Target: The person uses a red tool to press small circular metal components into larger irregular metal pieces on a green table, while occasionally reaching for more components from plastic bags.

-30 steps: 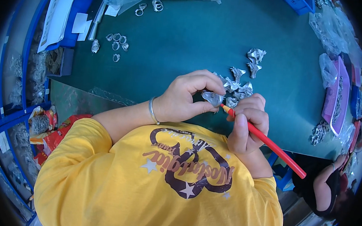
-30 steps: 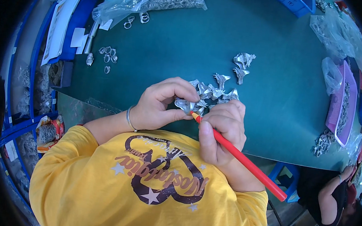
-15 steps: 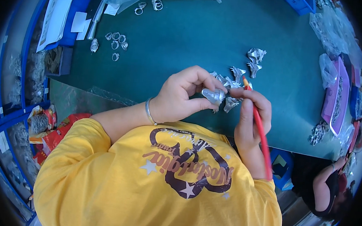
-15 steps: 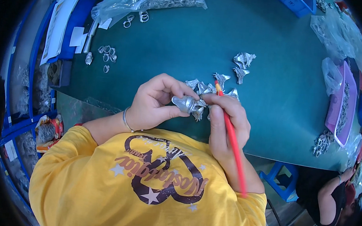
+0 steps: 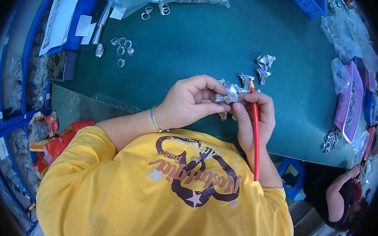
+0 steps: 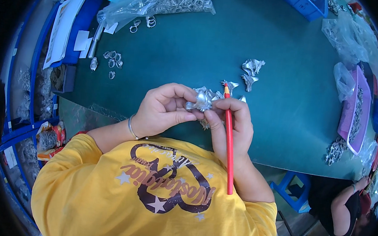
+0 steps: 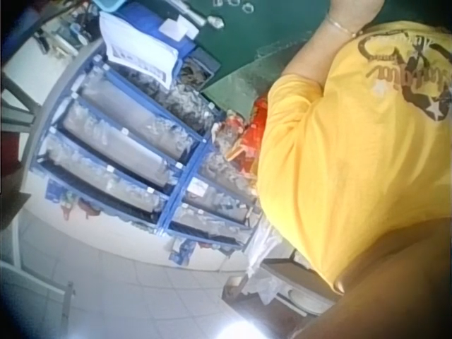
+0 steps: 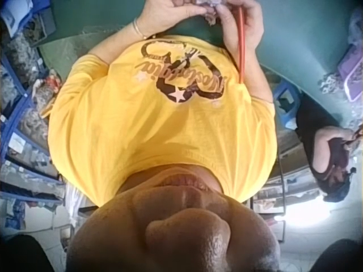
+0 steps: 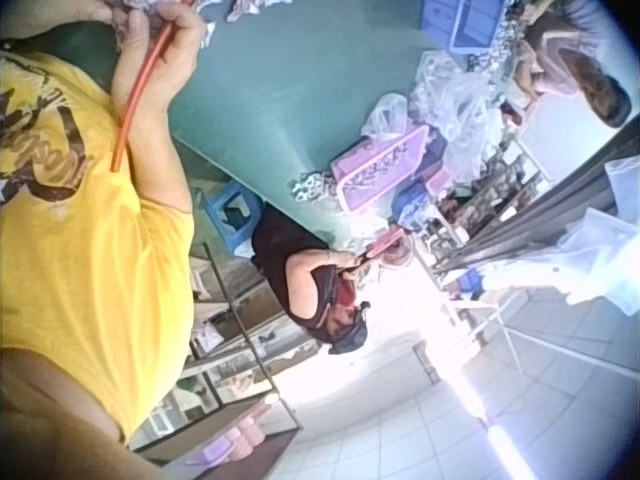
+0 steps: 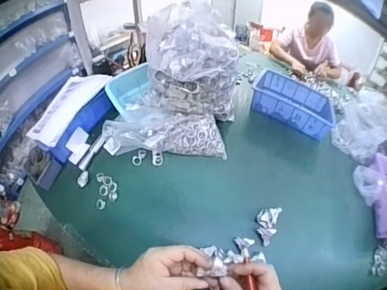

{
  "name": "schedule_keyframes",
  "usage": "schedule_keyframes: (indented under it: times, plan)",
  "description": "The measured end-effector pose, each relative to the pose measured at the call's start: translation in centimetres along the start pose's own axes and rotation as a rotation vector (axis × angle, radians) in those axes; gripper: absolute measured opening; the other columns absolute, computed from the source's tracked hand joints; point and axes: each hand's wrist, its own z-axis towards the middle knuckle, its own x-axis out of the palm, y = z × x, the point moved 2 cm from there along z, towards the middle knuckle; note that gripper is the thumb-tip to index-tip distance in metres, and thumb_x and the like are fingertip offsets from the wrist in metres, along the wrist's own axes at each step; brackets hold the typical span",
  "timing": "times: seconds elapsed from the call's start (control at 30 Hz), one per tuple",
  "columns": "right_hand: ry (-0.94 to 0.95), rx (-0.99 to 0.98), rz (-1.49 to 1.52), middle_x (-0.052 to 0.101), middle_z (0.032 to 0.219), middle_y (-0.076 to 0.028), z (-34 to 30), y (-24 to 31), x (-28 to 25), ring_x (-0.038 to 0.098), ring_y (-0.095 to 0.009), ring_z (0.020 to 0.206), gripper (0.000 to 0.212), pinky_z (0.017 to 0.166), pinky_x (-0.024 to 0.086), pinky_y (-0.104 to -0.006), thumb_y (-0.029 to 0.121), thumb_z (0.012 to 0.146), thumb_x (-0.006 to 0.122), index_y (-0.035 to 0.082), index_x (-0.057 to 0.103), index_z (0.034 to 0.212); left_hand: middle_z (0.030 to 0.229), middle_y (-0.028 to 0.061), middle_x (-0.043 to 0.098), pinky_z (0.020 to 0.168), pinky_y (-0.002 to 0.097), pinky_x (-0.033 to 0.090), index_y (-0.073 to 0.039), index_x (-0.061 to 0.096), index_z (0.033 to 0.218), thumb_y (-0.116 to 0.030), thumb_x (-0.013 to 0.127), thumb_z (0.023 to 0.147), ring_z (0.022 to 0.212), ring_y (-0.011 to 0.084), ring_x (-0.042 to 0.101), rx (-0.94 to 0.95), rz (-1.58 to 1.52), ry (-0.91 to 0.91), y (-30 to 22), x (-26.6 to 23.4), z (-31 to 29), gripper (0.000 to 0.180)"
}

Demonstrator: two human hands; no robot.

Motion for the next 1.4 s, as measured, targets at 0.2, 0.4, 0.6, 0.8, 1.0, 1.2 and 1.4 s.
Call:
schedule_keyframes:
  times: [0.2,0.4,0.6,0.8,1.0,1.2,1.4]
  plan:
    - [0.021,0.075,0.058,0.057,0.083,-0.007,0.2,-0.3,-0.3,0.055,-0.009,0.068,0.015,0.060,0.047,-0.0202,0.000,0.087,0.057,0.003,0.046,0.096,0.094,0.0102,0.062,0.068,0.0232,0.053,0.004,0.055,0.100,0.001,0.056,0.087,0.077,0.0143,0.064,-0.182,0.138,0.022,-0.1,-0.1,-0.1,0.013]
    - [0.023,0.098,0.161,0.056,0.076,-0.006,0.1,-0.4,-0.3,0.052,-0.008,0.063,0.012,0.056,0.044,-0.0194,-0.001,0.089,0.051,0.005,0.043,0.097,0.091,0.0100,0.060,0.057,0.0174,0.045,0.002,0.057,0.093,-0.004,0.058,0.088,0.064,0.0079,0.055,-0.346,0.248,-0.023,-0.3,-0.7,0.4,0.008]
    - [-0.085,0.030,0.230,0.055,0.074,-0.008,0.6,0.1,-1.6,0.050,-0.010,0.059,0.013,0.053,0.042,-0.0207,-0.005,0.087,0.047,0.005,0.042,0.094,0.108,0.0161,0.058,0.082,0.0287,0.044,-0.002,0.048,0.088,-0.003,0.054,0.088,0.096,0.0184,0.056,0.778,0.778,-0.045,-8.0,-2.3,5.1,0.006]
    - [-0.082,-0.001,0.191,0.053,0.072,-0.007,0.5,0.3,-1.8,0.051,-0.010,0.061,0.010,0.055,0.043,-0.0204,-0.002,0.088,0.049,0.004,0.042,0.093,0.086,0.0092,0.062,0.072,0.0249,0.048,-0.003,0.056,0.090,-0.004,0.063,0.084,0.086,0.0135,0.060,1.617,0.784,-0.362,-23.6,-4.6,15.1,0.010]
    - [-0.161,-0.016,0.154,0.054,0.072,-0.008,-0.3,0.1,-3.1,0.050,-0.010,0.061,0.011,0.055,0.042,-0.0208,-0.003,0.087,0.050,0.004,0.043,0.093,0.087,0.0228,0.061,0.077,0.0438,0.047,0.000,0.060,0.098,-0.006,0.059,0.078,0.083,0.0353,0.060,1.214,1.701,-0.720,-25.4,-7.1,21.2,0.021]
    - [-0.231,0.008,0.142,0.057,0.075,-0.007,-0.3,0.0,-4.1,0.052,-0.009,0.063,0.010,0.057,0.044,-0.0195,-0.002,0.088,0.050,0.003,0.045,0.095,0.084,0.0110,0.062,0.069,0.0291,0.048,-0.003,0.061,0.090,-0.008,0.067,0.079,0.079,0.0211,0.060,1.389,1.490,-0.133,-14.0,1.9,11.2,0.014]
    - [-0.166,-0.022,0.120,0.057,0.076,-0.007,0.1,0.0,-3.7,0.053,-0.009,0.064,0.011,0.058,0.044,-0.0191,-0.001,0.089,0.051,0.003,0.044,0.096,0.098,0.0103,0.059,0.078,0.0334,0.046,-0.004,0.062,0.079,-0.010,0.072,0.071,0.091,0.0267,0.057,0.370,1.202,0.284,1.8,0.4,9.5,0.014]
